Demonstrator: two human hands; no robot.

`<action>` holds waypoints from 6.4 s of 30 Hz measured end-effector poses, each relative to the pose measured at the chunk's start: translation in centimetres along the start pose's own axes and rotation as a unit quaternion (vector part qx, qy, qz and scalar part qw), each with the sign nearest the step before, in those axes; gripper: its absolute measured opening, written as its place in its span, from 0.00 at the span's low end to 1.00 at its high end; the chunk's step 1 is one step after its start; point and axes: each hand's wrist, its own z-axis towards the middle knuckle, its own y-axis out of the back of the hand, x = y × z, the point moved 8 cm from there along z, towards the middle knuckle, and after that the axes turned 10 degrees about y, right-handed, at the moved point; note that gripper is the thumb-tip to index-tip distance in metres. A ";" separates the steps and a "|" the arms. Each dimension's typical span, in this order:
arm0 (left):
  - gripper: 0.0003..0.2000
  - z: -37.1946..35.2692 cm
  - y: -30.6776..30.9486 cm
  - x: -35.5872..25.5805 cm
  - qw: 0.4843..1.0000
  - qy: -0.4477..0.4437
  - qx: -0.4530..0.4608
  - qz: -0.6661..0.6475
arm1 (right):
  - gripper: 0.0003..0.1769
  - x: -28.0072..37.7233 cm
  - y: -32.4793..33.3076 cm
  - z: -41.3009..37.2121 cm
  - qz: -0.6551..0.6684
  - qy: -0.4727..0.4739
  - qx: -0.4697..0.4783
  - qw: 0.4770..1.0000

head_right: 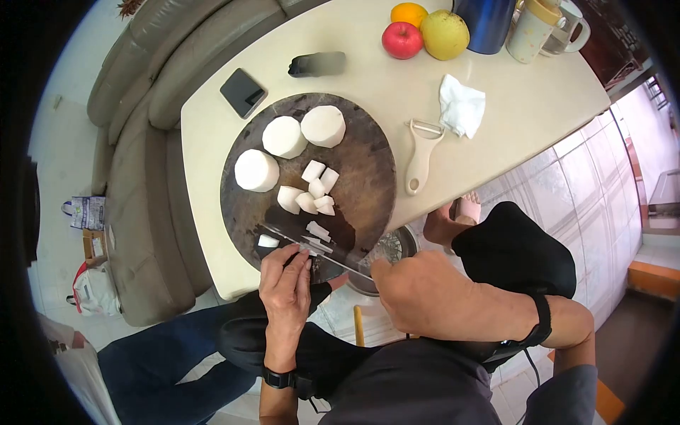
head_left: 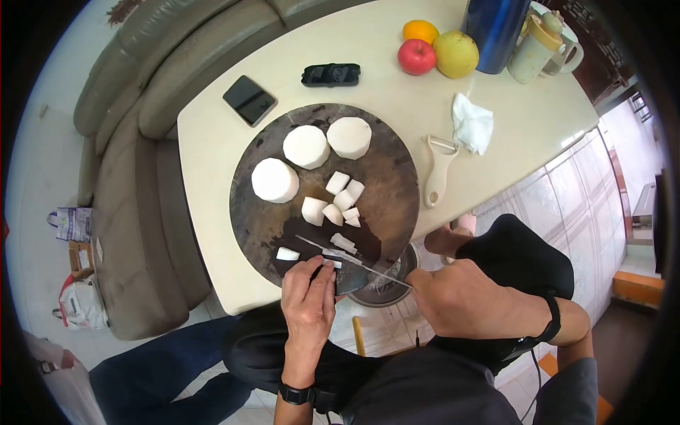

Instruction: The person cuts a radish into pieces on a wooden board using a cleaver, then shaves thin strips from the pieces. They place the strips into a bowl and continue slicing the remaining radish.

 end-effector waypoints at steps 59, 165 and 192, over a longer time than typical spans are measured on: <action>0.09 2.3 -0.4 0.8 0.992 0.092 -0.043 -0.071 | 0.05 -1.1 2.5 0.2 0.225 -0.035 -0.049 0.973; 0.13 -4.7 -1.6 -0.4 0.998 -0.034 0.033 0.047 | 0.14 1.4 -0.9 3.0 -0.061 0.119 0.131 0.982; 0.13 -5.0 -1.6 -0.3 0.998 -0.047 0.023 0.032 | 0.11 1.4 -0.4 2.5 -0.023 0.090 0.158 0.983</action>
